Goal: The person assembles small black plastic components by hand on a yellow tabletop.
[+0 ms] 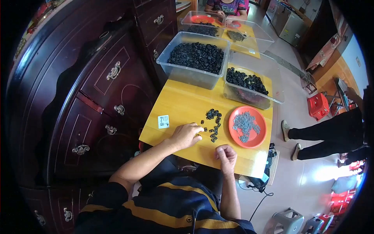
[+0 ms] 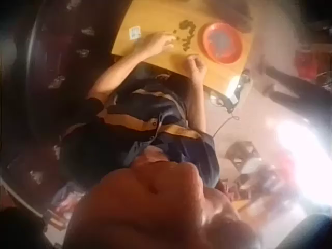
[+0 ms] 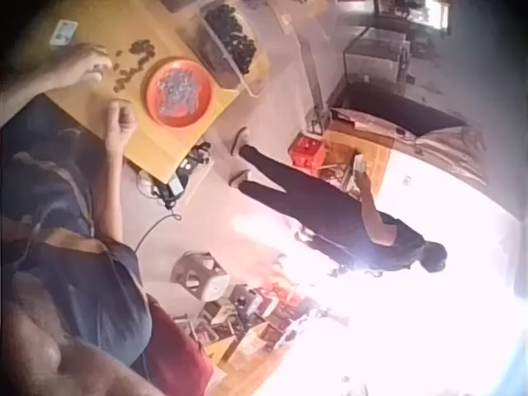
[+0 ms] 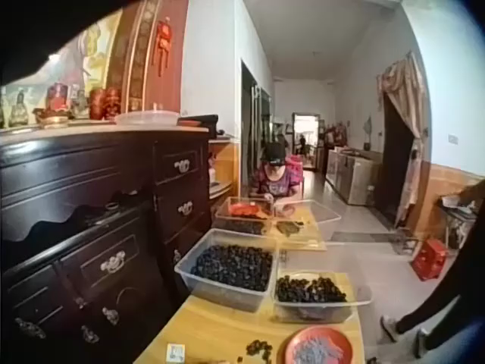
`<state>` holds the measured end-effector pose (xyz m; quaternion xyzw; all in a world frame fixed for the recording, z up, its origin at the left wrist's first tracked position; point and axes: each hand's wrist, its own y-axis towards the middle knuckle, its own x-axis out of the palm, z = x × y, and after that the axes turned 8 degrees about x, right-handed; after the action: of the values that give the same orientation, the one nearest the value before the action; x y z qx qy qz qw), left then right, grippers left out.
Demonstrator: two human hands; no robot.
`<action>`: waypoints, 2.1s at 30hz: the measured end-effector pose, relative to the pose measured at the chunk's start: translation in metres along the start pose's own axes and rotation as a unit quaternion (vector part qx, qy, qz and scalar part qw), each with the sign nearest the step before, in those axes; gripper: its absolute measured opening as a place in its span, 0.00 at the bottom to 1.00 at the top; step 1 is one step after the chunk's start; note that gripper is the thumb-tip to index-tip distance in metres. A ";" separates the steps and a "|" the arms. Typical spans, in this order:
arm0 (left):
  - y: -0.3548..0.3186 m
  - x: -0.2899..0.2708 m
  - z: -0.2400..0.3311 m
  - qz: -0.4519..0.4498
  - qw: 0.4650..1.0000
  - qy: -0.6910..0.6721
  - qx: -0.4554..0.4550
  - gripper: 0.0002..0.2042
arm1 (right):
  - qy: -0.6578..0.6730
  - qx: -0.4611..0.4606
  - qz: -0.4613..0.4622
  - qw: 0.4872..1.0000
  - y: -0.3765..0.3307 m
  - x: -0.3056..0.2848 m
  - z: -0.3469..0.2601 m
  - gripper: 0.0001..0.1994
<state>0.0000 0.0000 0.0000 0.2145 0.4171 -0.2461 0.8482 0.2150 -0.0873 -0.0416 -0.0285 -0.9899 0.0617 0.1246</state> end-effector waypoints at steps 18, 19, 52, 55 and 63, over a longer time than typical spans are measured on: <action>-0.004 0.032 0.021 0.090 0.979 -0.182 -0.019 0.05 | -0.075 0.003 0.006 0.997 0.014 -0.004 0.013 0.04; -0.003 0.038 0.026 0.085 0.979 -0.185 -0.018 0.05 | -0.051 -0.005 0.006 0.999 0.014 -0.003 0.012 0.05; 0.183 0.080 0.033 -0.160 0.917 0.093 0.352 0.04 | -0.161 -0.096 0.036 0.982 0.016 -0.005 0.006 0.02; 0.188 0.080 0.037 -0.180 0.900 0.105 0.382 0.04 | -0.174 -0.081 0.028 0.981 0.016 -0.007 0.006 0.02; 0.193 0.068 0.044 -0.206 0.891 0.129 0.382 0.07 | -0.200 -0.096 0.009 0.975 0.016 -0.006 0.007 0.02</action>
<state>0.1775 0.1103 0.0005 0.4611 0.4317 -0.5260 0.5694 0.2195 -0.0726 -0.0524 -0.0358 -0.9958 -0.0277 -0.0797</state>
